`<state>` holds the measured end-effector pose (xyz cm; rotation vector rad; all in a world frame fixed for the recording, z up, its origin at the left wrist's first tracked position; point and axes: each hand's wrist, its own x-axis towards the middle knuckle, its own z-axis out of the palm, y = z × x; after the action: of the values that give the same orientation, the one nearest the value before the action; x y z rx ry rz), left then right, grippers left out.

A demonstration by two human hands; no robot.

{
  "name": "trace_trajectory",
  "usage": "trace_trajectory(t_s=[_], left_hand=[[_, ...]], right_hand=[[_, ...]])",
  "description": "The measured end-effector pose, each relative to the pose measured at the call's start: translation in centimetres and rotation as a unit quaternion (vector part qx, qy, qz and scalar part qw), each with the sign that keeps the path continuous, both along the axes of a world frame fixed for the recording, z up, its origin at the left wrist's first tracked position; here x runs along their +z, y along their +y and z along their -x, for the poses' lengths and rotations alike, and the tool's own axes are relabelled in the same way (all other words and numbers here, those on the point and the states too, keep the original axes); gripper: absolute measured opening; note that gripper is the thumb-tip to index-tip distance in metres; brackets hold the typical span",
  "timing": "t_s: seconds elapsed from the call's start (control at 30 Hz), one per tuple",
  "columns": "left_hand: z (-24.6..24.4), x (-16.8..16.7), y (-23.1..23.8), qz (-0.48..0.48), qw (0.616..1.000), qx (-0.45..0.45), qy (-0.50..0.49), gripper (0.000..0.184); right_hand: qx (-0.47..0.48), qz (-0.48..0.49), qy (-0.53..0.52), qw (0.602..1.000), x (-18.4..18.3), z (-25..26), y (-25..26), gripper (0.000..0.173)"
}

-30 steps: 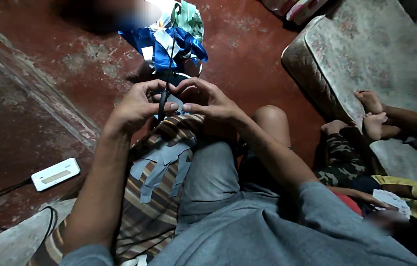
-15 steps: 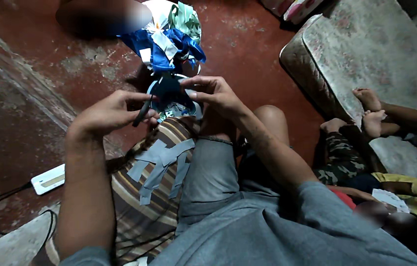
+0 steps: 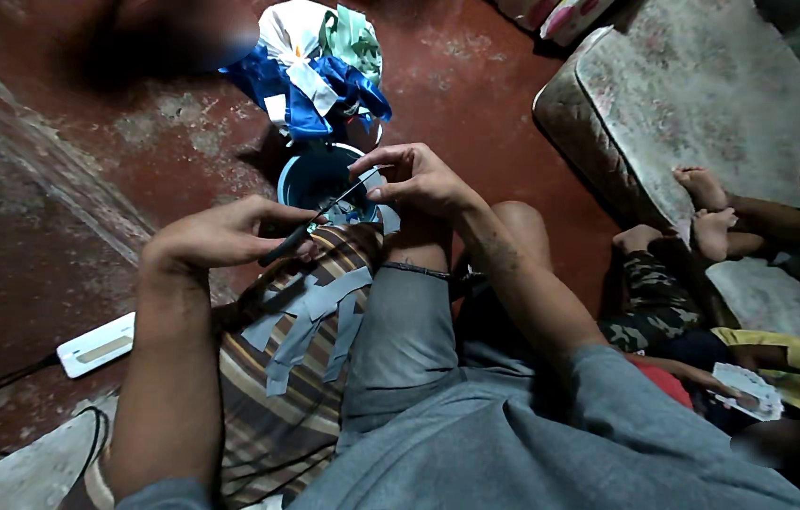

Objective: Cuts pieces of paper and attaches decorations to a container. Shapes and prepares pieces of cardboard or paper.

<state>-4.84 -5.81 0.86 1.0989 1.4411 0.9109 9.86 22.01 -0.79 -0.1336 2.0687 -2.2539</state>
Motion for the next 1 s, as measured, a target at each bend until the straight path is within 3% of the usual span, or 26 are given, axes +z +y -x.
trace_trajectory(t_s=[0.57, 1.0], left_hand=[[-0.58, -0.51, 0.65, -0.032, 0.999, -0.017, -0.032, 0.049], [-0.9, -0.22, 0.75, -0.029, 0.997, -0.031, -0.062, 0.04]], right_hand=[[0.072, 0.043, -0.023, 0.996, 0.14, 0.0, -0.14, 0.04], [0.072, 0.078, -0.05, 0.993, 0.16, -0.16, -0.29, 0.04]])
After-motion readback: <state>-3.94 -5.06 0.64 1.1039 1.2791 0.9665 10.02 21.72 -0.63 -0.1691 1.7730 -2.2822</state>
